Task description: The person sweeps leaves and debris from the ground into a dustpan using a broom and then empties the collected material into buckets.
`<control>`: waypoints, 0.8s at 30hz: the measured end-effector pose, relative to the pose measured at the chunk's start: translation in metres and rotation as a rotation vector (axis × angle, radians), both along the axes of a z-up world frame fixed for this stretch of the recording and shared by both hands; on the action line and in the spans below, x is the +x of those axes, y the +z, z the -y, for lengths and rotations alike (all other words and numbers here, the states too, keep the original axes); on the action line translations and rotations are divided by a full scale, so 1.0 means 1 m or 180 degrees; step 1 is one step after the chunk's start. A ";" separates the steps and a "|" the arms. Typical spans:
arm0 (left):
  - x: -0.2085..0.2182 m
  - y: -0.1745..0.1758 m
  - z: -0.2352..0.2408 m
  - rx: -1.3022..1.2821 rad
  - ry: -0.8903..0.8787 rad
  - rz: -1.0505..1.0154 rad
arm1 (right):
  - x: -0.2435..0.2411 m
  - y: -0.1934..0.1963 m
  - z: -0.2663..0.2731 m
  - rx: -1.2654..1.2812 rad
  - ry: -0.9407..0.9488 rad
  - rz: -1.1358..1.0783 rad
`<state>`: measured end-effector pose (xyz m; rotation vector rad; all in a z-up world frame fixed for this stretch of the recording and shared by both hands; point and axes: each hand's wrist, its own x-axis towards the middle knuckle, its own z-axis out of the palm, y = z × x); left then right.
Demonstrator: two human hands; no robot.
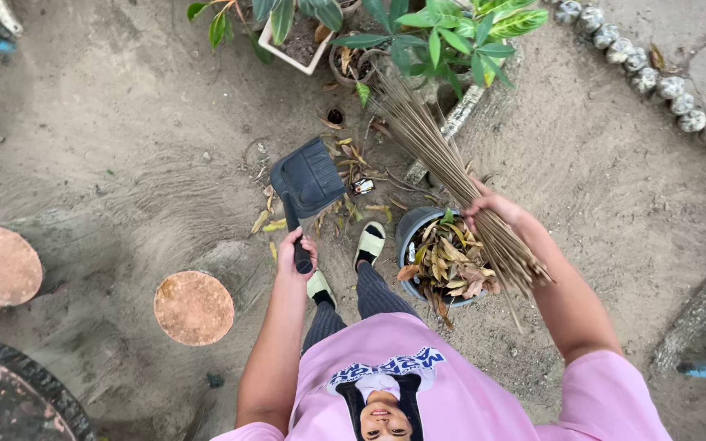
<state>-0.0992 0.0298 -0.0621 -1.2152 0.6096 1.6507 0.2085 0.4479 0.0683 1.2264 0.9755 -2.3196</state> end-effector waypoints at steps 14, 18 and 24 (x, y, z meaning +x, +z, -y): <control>-0.016 -0.001 0.050 0.0075 0.0804 0.0046 | -0.153 -0.147 0.108 -0.1726 -0.0425 0.0410; -0.022 0.000 0.065 0.0164 0.0945 0.0083 | -0.130 -0.068 0.074 -0.0352 0.0877 0.0213; -0.016 -0.005 0.078 0.0296 0.1100 0.0141 | -0.160 0.031 0.048 0.0987 0.2886 0.0722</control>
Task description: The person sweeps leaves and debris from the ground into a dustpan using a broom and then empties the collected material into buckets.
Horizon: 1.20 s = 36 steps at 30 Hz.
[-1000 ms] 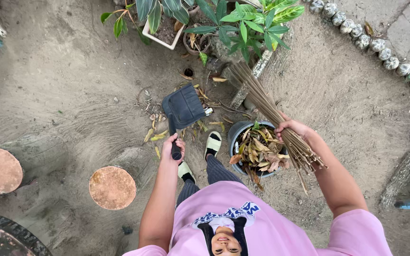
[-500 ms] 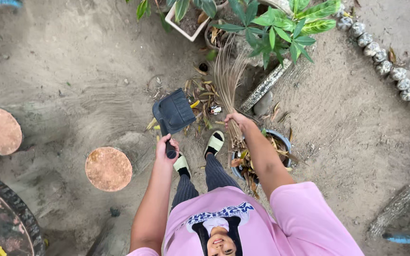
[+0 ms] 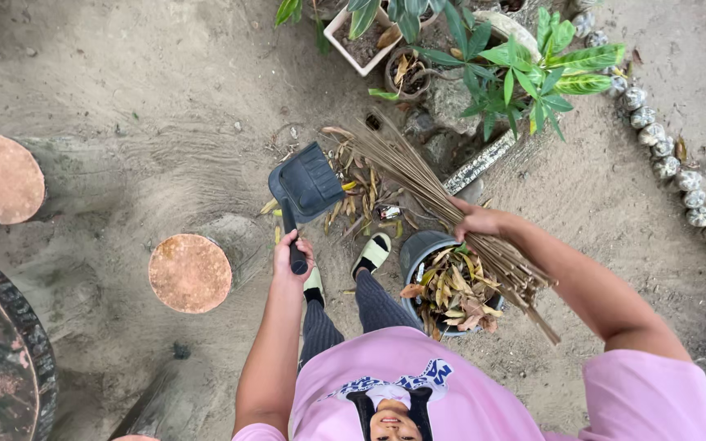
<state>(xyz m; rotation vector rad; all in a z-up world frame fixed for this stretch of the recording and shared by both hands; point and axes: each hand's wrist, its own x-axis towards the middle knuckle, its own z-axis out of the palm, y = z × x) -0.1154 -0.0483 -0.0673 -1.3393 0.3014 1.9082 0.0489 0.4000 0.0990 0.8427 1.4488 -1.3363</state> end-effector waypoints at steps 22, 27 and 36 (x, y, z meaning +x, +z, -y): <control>0.025 -0.010 -0.032 0.0083 0.0157 0.0482 | 0.010 -0.121 -0.059 0.0590 0.0189 -0.0041; 0.028 -0.021 -0.056 0.0078 0.0118 0.0379 | -0.058 -0.178 -0.032 0.0768 -0.0042 -0.0091; 0.014 -0.012 -0.047 0.0276 0.0264 0.0120 | -0.059 -0.109 -0.014 0.0596 0.0681 -0.0103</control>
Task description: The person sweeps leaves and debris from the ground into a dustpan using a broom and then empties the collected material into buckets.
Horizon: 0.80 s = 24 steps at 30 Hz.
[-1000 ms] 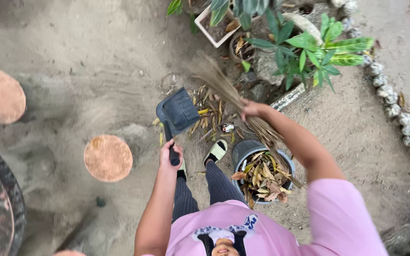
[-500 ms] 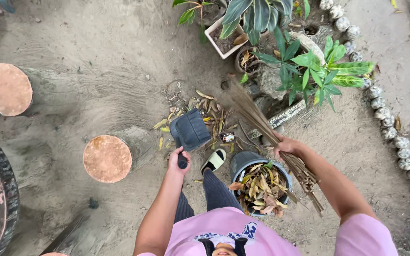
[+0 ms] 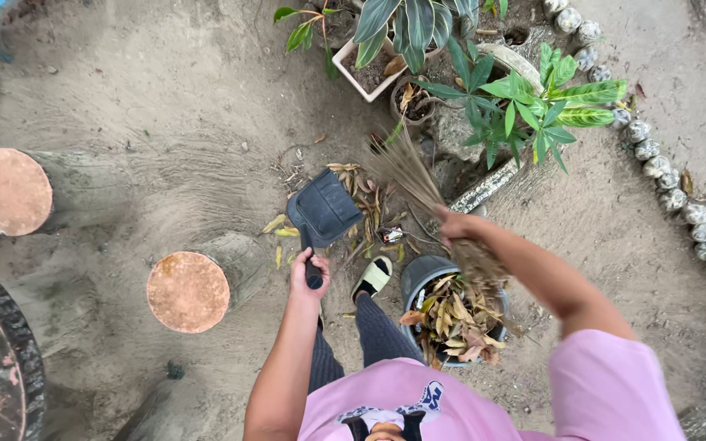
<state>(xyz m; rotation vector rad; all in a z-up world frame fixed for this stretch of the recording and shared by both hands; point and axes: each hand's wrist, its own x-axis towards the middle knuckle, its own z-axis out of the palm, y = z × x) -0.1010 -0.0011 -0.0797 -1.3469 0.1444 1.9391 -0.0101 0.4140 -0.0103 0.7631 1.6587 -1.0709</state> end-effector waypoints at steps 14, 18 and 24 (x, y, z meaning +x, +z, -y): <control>0.005 0.005 0.030 -0.0174 0.0252 0.0070 | 0.054 -0.057 0.058 -0.1306 -0.2526 0.0078; -0.011 0.013 0.044 0.0069 0.0192 0.0119 | 0.101 -0.019 0.028 -0.0545 -0.2296 -0.0219; -0.011 0.017 0.058 0.0052 -0.0529 0.0212 | 0.101 -0.028 0.064 -0.0150 -0.2656 -0.0008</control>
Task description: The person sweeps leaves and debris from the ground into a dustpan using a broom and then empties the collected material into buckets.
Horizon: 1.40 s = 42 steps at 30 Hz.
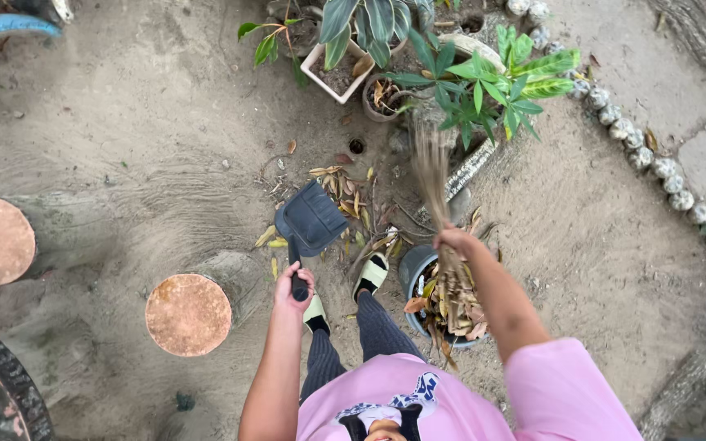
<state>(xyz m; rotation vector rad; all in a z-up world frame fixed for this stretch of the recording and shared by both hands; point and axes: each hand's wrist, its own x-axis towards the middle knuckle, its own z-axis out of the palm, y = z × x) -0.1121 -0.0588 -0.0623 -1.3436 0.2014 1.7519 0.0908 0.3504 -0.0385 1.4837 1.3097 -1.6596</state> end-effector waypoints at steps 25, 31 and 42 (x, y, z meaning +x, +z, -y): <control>-0.001 0.022 0.146 0.0063 -0.0631 -0.0633 | 0.143 0.074 0.217 -0.1418 -0.2915 -0.1440; 0.002 0.020 0.165 0.0124 -0.0540 -0.0309 | 0.087 -0.002 0.279 -0.1227 -0.2816 -0.0686; 0.036 0.014 0.206 -0.0045 -0.0680 -0.0235 | 0.133 0.022 0.299 -0.2558 -0.3206 -0.1797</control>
